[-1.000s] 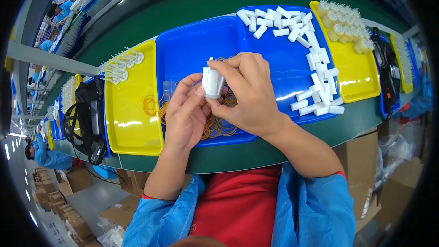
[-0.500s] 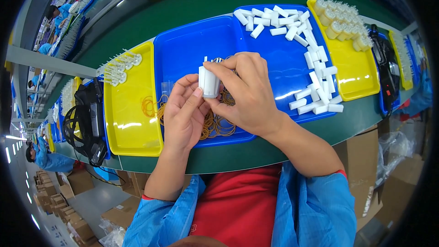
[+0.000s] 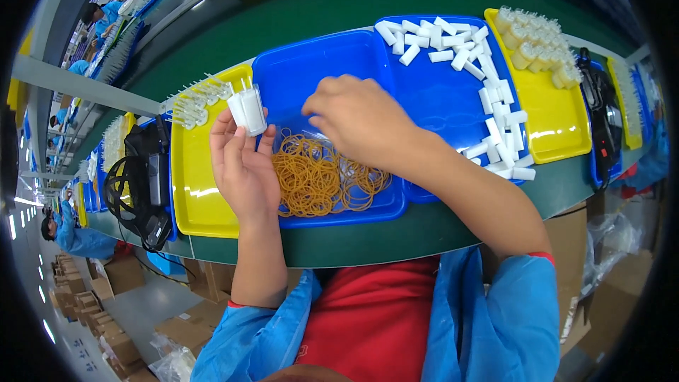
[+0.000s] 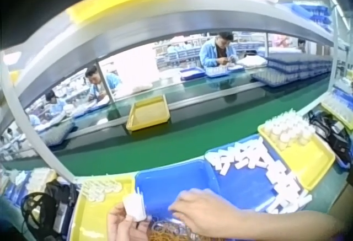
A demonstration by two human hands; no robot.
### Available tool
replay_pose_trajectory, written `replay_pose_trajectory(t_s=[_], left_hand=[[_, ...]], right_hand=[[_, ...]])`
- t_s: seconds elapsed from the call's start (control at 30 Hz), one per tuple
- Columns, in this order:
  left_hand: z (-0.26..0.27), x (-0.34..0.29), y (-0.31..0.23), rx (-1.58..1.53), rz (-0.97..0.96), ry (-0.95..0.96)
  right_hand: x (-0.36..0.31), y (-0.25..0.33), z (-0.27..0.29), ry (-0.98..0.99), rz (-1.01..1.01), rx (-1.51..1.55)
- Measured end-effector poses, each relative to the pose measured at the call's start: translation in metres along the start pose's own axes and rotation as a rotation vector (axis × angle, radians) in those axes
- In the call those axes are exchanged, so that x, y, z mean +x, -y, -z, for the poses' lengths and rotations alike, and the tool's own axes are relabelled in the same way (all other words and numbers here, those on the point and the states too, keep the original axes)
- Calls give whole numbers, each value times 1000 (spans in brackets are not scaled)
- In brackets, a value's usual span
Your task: The person attaches plastic caps onto multi-pronged plastic pieces by hand, secures them with rubber bands, and arranges them on a tray. The person then pours clear plastic components from a bag into another tray.
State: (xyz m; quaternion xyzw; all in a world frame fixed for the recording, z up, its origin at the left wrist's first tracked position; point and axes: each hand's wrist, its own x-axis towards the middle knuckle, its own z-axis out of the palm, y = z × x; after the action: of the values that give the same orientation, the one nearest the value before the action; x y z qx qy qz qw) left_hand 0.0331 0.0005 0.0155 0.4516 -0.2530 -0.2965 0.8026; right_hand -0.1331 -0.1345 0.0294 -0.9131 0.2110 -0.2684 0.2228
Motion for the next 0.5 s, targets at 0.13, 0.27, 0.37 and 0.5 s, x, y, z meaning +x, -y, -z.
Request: replay_pose_trajectory(t_s=[0.13,0.27,0.37,0.5], left_hand=[[4,0,3,-54,56,3],[1,-2,4,-72,127,31],[-3,-5,3,-79,149,59],[-5,-8,5,-95,179,104]], right_hand=[[24,9,-31,312,-58,-117],[28,14,-26,527,-198,-106],[16,7,-17,486,-190,-115],[-8,-7,-5,307,-133,-45]])
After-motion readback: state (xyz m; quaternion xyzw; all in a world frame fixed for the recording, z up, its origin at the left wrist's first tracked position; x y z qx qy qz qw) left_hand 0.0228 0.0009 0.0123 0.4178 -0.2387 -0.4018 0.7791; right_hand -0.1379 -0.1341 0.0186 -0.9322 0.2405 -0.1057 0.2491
